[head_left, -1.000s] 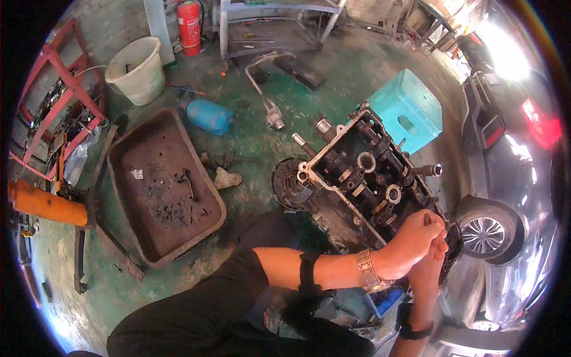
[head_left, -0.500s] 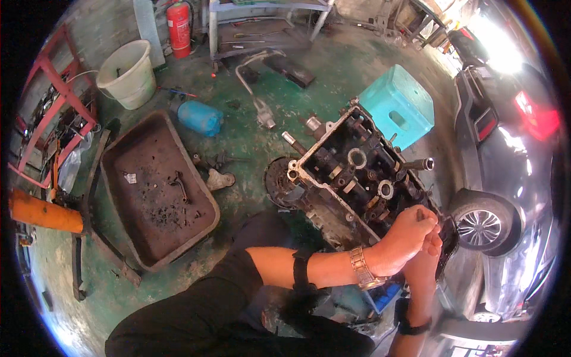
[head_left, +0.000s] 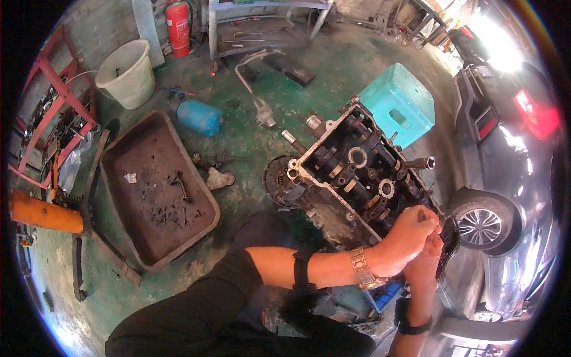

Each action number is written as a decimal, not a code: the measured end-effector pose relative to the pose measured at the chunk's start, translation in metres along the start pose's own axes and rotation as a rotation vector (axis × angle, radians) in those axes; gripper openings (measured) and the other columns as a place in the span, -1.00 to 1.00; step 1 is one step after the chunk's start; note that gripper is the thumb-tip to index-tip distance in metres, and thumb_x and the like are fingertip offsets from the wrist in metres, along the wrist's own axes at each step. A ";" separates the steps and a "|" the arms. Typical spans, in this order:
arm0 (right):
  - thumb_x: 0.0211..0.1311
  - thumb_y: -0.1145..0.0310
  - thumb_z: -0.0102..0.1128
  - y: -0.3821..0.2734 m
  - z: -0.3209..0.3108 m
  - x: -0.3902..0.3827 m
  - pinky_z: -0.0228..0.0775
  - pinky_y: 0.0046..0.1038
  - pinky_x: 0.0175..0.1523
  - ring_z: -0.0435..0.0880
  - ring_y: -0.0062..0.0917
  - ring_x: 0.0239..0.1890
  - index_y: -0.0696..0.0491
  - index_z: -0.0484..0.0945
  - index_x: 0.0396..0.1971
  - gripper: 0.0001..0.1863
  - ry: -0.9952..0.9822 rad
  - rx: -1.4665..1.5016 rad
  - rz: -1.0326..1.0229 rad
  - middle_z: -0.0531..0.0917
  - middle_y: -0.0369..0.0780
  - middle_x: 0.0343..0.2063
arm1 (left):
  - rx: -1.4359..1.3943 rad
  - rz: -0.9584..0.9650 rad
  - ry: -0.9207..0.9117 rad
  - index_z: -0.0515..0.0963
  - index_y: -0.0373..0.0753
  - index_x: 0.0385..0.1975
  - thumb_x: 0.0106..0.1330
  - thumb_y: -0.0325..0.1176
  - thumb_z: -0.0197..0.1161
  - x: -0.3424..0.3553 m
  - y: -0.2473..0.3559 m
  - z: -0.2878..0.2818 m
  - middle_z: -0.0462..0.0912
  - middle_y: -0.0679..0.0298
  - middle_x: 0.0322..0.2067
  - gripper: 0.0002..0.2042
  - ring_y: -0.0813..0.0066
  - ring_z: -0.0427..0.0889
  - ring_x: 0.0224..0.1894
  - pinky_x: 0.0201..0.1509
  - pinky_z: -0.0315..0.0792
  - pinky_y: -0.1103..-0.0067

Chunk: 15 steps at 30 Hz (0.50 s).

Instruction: The person works on a disassembled engine block, repeatedly inserting and removing small metal rings into the camshaft journals by hand. The hands rotate the rings and adjust their placement within the engine block.

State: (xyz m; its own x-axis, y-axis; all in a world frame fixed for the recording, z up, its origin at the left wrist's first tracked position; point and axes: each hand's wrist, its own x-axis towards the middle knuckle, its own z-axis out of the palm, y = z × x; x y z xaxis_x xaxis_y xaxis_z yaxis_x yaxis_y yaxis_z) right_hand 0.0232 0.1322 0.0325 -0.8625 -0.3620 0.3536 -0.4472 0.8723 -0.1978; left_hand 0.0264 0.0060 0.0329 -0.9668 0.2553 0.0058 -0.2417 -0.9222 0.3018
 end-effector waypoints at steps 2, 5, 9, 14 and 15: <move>0.08 0.45 0.20 0.000 0.002 -0.001 0.38 -0.43 -0.42 0.56 -0.43 -0.55 0.17 0.57 -0.50 -0.90 -0.001 0.062 0.053 0.64 -0.14 -0.56 | 0.009 -0.006 -0.021 0.38 -0.29 -0.30 0.41 -0.39 0.05 -0.001 0.000 -0.002 0.53 0.22 -0.43 -0.89 0.51 0.59 -0.50 -0.46 0.50 0.61; 0.06 0.46 0.21 0.005 0.003 -0.001 0.37 -0.42 -0.42 0.56 -0.43 -0.55 0.17 0.57 -0.53 -0.90 -0.003 0.049 0.057 0.62 -0.14 -0.58 | 0.031 -0.002 -0.019 0.41 -0.27 -0.30 0.43 -0.37 0.08 -0.002 -0.001 -0.003 0.55 0.24 -0.41 -0.89 0.55 0.57 -0.50 -0.44 0.47 0.66; 0.03 0.47 0.23 0.012 0.002 -0.002 0.36 -0.45 -0.42 0.55 -0.56 -0.52 0.19 0.58 -0.51 -0.91 -0.034 -0.084 0.027 0.62 -0.16 -0.56 | -0.023 -0.004 -0.056 0.41 -0.26 -0.31 0.42 -0.40 0.08 -0.002 -0.003 -0.003 0.54 0.27 -0.41 -0.91 0.58 0.53 -0.51 -0.44 0.42 0.67; 0.08 0.35 0.25 0.007 0.002 -0.005 0.40 -0.41 -0.24 0.58 -0.46 -0.30 0.13 0.57 -0.29 -0.78 -0.089 0.031 0.114 0.63 -0.20 -0.37 | 0.039 0.021 -0.013 0.41 -0.26 -0.31 0.43 -0.40 0.08 -0.001 -0.004 -0.001 0.53 0.28 -0.43 -0.91 0.58 0.52 -0.51 -0.44 0.42 0.66; 0.09 0.39 0.26 0.005 0.003 -0.006 0.42 -0.44 -0.29 0.60 -0.50 -0.38 0.14 0.58 -0.35 -0.84 -0.032 0.091 0.106 0.64 -0.21 -0.44 | 0.073 0.031 -0.007 0.41 -0.26 -0.31 0.43 -0.40 0.08 -0.001 -0.004 -0.001 0.53 0.27 -0.43 -0.90 0.57 0.52 -0.52 -0.44 0.43 0.65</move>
State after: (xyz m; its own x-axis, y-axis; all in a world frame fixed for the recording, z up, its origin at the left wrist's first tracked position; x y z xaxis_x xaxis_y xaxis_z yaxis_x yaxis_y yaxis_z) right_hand 0.0251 0.1375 0.0266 -0.9126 -0.2807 0.2972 -0.3713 0.8734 -0.3152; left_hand 0.0287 0.0092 0.0305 -0.9732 0.2290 0.0229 -0.2044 -0.9060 0.3706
